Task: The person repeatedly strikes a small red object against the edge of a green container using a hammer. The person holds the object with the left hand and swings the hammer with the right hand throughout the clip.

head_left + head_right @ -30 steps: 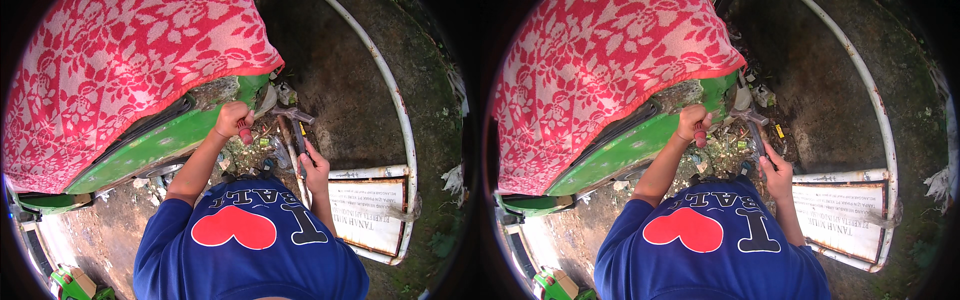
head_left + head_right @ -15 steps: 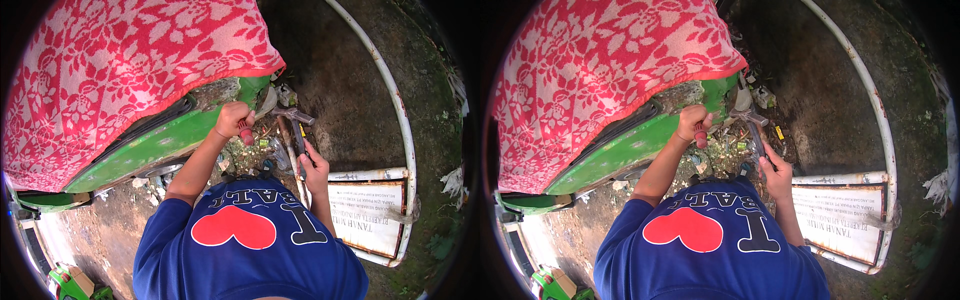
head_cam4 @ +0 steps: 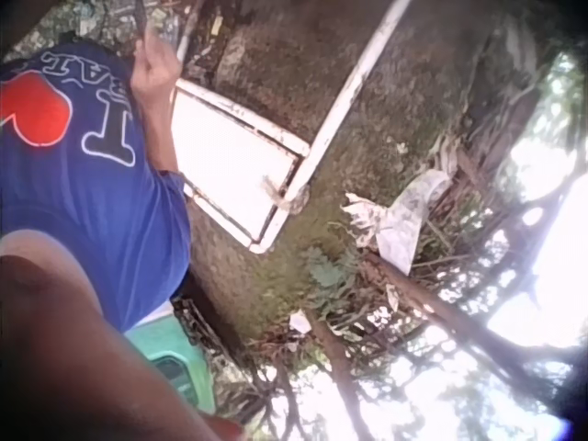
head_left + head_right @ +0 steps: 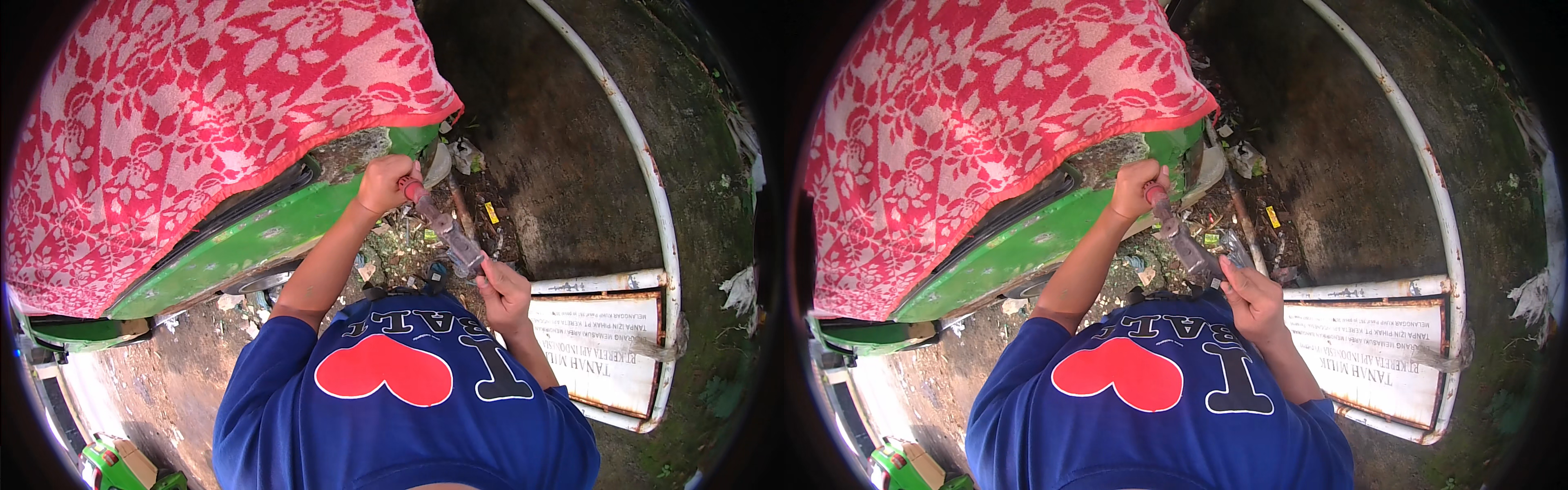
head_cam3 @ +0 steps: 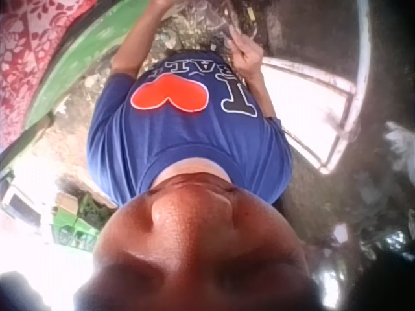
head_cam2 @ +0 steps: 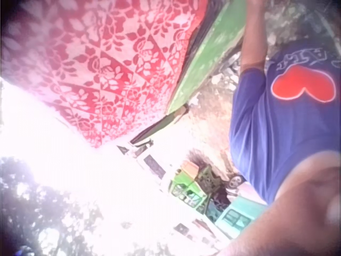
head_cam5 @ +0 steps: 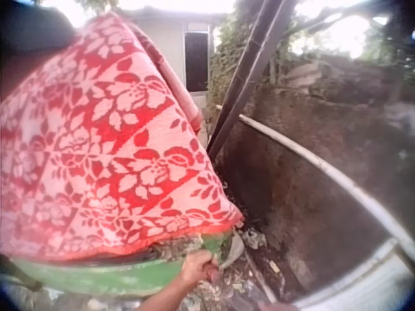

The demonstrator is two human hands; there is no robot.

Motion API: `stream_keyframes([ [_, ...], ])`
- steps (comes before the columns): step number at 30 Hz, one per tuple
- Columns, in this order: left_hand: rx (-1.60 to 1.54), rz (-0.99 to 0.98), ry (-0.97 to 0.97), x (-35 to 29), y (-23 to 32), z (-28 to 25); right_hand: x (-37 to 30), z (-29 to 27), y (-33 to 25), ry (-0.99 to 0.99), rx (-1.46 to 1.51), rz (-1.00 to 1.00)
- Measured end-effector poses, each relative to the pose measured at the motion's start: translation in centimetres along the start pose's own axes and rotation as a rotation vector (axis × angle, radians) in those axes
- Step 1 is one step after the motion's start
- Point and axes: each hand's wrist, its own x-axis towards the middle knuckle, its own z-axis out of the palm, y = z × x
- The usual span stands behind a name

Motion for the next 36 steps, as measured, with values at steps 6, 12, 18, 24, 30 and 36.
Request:
stream_keyframes([
  [6,-0.023,0.001,-0.057,0.1,0.0,0.5,-1.6,0.2,0.8,0.146,0.219,0.078],
  [12,-0.071,0.082,-0.034,-0.3,1.0,2.0,-2.2,-0.6,2.3,0.180,0.330,0.346],
  [18,-0.064,0.070,-0.040,-0.8,1.3,1.5,-2.4,-1.9,3.0,0.312,0.455,0.412],
  [24,-0.090,0.080,0.010,-0.4,1.1,1.3,-2.2,-1.6,3.9,0.249,0.437,0.432],
  [30,-0.067,0.075,0.002,-0.1,0.9,1.3,-1.6,-1.6,4.2,0.182,0.462,0.423],
  [36,0.018,0.028,0.020,0.8,0.4,1.1,-1.2,-1.5,2.7,0.197,0.403,0.331],
])
